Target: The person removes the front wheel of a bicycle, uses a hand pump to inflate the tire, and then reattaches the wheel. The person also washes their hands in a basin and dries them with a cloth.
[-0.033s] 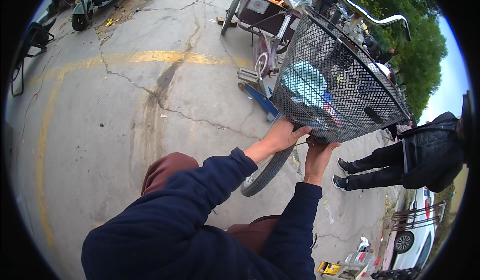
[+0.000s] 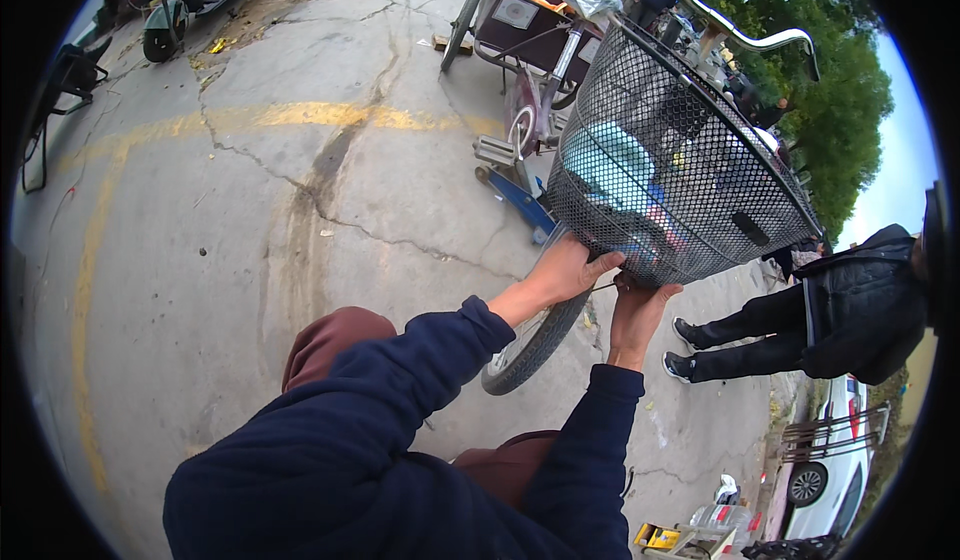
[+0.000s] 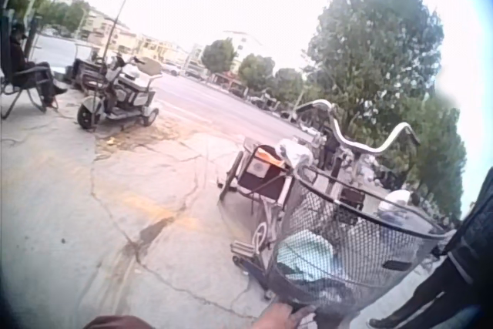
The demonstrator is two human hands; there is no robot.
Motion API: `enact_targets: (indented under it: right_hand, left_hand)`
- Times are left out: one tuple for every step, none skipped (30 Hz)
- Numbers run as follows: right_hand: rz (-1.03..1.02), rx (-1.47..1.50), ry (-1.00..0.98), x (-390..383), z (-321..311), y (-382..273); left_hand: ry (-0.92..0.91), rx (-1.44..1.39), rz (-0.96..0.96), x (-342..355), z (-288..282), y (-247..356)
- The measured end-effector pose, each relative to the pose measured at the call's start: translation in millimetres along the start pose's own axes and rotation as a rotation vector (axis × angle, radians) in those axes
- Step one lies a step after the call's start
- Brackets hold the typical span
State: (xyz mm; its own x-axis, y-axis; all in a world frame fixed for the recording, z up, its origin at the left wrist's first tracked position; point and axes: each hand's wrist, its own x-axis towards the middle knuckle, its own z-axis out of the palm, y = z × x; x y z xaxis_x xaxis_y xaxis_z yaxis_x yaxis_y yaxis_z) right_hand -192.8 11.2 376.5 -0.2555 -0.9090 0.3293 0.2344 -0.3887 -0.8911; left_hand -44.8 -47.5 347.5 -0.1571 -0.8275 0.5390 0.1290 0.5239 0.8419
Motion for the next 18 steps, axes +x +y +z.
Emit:
enact_targets:
  right_hand:
    - [-0.024,0.016,-0.006,2.4,6.0,-3.8]
    - [-0.037,0.055,-0.005,3.7,12.3,-6.7]
    - [-0.021,0.053,0.002,5.3,18.8,-10.1]
    - [-0.018,0.063,-0.002,6.2,25.9,-12.8]
    - [-0.008,0.078,0.034,6.1,32.5,-15.3]
    - [-0.028,0.096,-0.011,5.8,40.0,-16.7]
    - [-0.008,0.106,0.014,3.8,47.1,-17.5]
    - [-0.025,0.113,-0.017,1.7,53.9,-18.5]
    - [-0.003,0.129,0.015,-1.7,60.6,-18.7]
    - [-0.007,0.138,0.005,-5.1,67.0,-19.2]
    - [-0.015,0.141,-0.007,-9.0,73.2,-19.2]
    - [-0.016,0.134,-0.033,-13.0,78.8,-20.1]
    - [-0.014,0.154,-0.067,-16.6,83.8,-21.0]
    - [-0.004,0.162,-0.083,-20.9,88.9,-21.0]
    - [0.032,0.153,-0.116,-23.8,92.7,-21.9]
    - [0.023,0.157,-0.148,-29.6,96.4,-21.5]
    - [0.028,0.168,-0.176,-34.4,100.1,-20.3]
    - [0.048,0.173,-0.175,-40.6,102.2,-19.1]
  left_hand:
    - [0.003,0.008,-0.008,3.7,-4.3,4.3]
    - [0.009,0.016,-0.019,6.3,-8.3,9.4]
    - [-0.008,0.025,-0.039,8.5,-11.6,15.9]
    - [-0.016,0.032,-0.079,10.1,-18.2,21.6]
    - [-0.016,0.026,-0.089,9.8,-23.9,27.8]
    - [-0.018,0.022,-0.098,10.4,-31.2,33.5]
    - [-0.015,0.010,-0.088,9.3,-38.3,38.5]
    - [-0.022,-0.006,-0.094,9.6,-44.7,43.1]
    - [-0.084,-0.011,-0.149,7.2,-53.2,46.7]
    - [-0.095,-0.018,-0.155,6.1,-59.7,50.5]
    - [-0.103,-0.023,-0.165,4.5,-66.2,53.7]
    - [-0.057,-0.055,-0.121,1.6,-71.6,57.3]
    - [-0.029,-0.085,-0.071,-1.7,-76.7,60.6]
    - [-0.043,-0.079,-0.104,-4.2,-83.6,63.2]
    - [-0.061,-0.081,-0.103,-9.4,-90.4,65.9]
    - [-0.041,-0.051,-0.090,-14.7,-95.6,68.1]
    - [-0.012,-0.026,-0.081,-20.1,-100.5,69.5]
    - [0.015,-0.036,-0.074,-27.0,-104.4,70.3]
